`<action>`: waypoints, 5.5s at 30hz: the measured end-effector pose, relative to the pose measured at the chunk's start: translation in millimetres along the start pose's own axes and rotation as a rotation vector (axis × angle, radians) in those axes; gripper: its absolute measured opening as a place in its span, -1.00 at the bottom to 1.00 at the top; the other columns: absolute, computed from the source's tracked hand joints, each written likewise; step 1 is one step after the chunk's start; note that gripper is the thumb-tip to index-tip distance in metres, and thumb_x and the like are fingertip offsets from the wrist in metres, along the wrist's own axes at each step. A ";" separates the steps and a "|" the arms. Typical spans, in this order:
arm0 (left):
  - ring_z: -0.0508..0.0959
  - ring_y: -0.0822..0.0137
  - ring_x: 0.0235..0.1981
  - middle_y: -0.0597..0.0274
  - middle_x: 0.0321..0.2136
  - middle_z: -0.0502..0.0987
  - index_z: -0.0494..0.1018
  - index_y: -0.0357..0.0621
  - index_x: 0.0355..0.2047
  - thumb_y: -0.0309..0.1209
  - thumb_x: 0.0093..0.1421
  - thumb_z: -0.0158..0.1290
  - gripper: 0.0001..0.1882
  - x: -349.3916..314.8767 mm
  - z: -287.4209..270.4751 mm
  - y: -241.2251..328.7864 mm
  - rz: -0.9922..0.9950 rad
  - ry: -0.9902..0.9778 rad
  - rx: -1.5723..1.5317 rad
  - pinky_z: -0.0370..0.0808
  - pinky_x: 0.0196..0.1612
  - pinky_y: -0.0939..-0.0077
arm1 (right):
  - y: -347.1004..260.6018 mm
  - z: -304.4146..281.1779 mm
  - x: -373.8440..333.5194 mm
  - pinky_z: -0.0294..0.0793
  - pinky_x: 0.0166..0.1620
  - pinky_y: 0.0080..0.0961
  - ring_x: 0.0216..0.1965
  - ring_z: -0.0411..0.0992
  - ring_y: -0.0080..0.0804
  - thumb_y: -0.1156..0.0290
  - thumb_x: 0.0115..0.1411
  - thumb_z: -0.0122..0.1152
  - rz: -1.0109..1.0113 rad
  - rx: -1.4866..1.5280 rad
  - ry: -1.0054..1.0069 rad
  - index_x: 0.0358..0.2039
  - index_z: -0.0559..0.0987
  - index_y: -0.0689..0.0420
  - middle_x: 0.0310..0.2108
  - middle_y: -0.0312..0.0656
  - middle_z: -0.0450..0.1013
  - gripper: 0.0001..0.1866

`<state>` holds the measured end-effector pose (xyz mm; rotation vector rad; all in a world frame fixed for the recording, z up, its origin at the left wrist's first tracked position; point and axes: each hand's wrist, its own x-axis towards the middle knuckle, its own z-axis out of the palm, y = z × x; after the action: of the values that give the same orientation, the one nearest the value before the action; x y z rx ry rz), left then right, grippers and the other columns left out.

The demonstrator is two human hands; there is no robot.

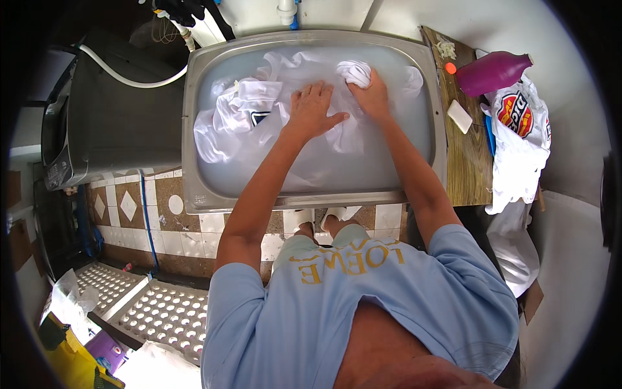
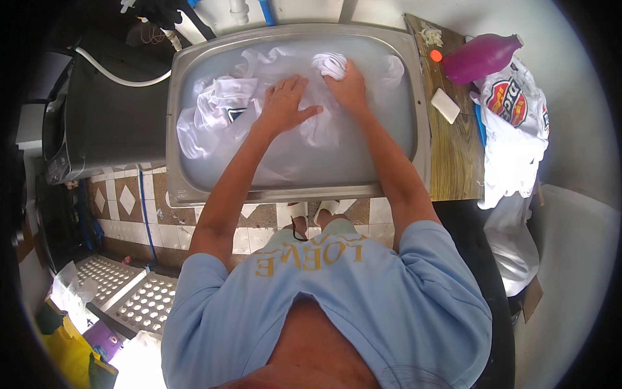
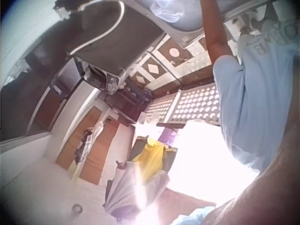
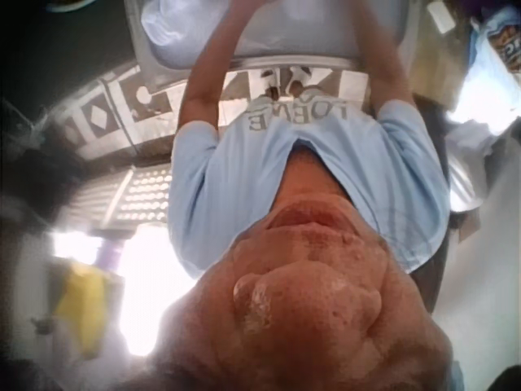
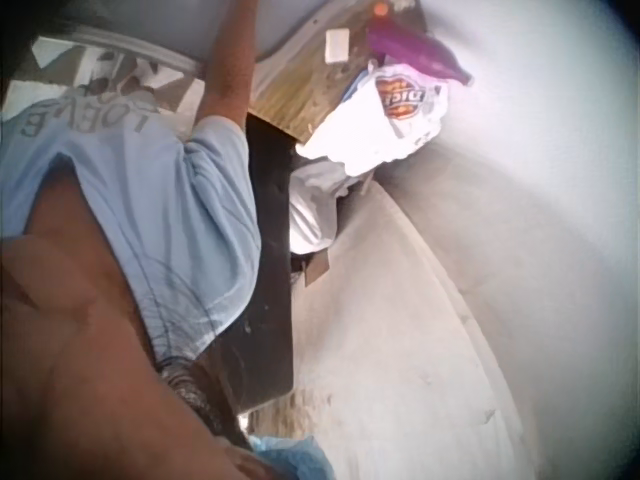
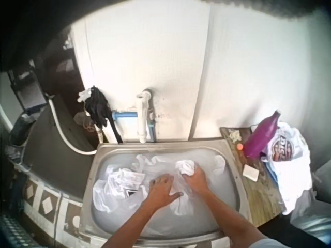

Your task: The person hand-washes white garments in a basin of soapy water, wrings them out, and places them into a top-loading washing machine.

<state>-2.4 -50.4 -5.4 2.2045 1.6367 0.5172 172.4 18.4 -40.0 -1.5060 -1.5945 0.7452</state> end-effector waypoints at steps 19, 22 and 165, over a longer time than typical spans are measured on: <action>0.49 0.30 -0.19 0.15 -0.23 0.50 0.33 -0.30 -0.06 -0.27 -0.06 0.25 -0.41 74.9 -10.4 69.4 0.158 0.672 -0.958 0.39 -0.06 0.47 | -174.4 -147.0 23.0 0.43 -0.09 -0.36 -0.18 0.44 -0.34 0.21 0.16 0.12 -0.111 1.484 0.181 -0.15 0.45 0.22 -0.24 -0.17 0.45 -0.64; 0.48 0.31 -0.19 0.16 -0.21 0.49 0.30 -0.28 -0.03 -0.30 -0.08 0.24 -0.39 97.5 -25.0 76.0 0.202 0.770 -1.212 0.39 -0.07 0.47 | -108.8 -140.1 22.6 0.40 0.00 -0.25 -0.02 0.39 -0.30 0.08 0.18 0.09 0.143 1.581 0.228 0.01 0.40 0.15 -0.03 -0.21 0.41 -0.51; 0.15 0.60 -0.56 0.48 -0.61 0.22 0.30 -0.14 -0.50 -0.15 0.32 -0.09 -0.65 -860.2 -421.8 -679.0 -1.159 1.633 -0.250 0.17 -0.49 0.65 | -666.0 845.6 -348.8 0.42 -0.30 -0.41 -0.39 0.51 -0.32 0.39 0.09 0.20 -0.613 0.333 -1.522 -0.32 0.55 0.24 -0.47 -0.04 0.52 -0.81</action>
<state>-1002.5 -665.1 -34.3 -0.0329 2.6977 2.0833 -905.7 -314.3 44.9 0.0966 -2.5318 1.8206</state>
